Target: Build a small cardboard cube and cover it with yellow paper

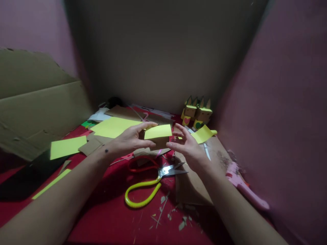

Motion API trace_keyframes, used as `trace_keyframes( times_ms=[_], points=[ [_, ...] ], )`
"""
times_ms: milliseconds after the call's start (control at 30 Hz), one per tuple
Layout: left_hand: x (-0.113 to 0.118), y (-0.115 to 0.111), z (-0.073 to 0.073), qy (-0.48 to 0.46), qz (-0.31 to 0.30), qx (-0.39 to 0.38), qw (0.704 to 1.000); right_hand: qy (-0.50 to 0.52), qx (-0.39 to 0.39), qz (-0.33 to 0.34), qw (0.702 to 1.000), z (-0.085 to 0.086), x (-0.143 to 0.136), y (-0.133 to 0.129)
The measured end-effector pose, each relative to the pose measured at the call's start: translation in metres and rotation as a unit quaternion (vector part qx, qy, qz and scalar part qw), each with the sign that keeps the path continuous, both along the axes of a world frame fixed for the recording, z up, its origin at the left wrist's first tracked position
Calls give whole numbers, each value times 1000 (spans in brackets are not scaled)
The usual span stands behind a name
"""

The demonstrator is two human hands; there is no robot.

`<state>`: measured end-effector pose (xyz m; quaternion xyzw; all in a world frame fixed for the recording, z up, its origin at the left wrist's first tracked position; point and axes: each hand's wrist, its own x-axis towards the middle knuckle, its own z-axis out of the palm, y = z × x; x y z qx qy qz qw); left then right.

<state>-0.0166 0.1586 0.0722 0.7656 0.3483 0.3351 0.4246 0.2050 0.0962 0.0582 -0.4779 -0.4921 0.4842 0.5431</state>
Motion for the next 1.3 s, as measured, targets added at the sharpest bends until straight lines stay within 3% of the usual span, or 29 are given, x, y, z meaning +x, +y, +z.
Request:
trace_keyframes(
  times_ms=[100,200,333,467,667,1100,1300],
  points=[
    [1,-8,9,-24,-16,-35,999,64,-11,11,998,0,-1,-9],
    [4,-14,7,-15,-25,-22,999,125,31,28,991,-3,-5,-13],
    [7,-18,-1,60,-17,72,995,154,28,36,987,-7,-8,-16],
    [10,-25,-4,129,-30,189,973,165,17,22,986,-11,-5,-20],
    [13,-32,-14,202,-41,261,943,152,19,36,988,-12,-2,-24],
    [17,-34,-19,197,-34,234,952,111,17,33,993,-12,-1,-26],
    [19,-35,-23,181,-18,210,961,121,22,70,990,-14,1,-28]
  ],
)
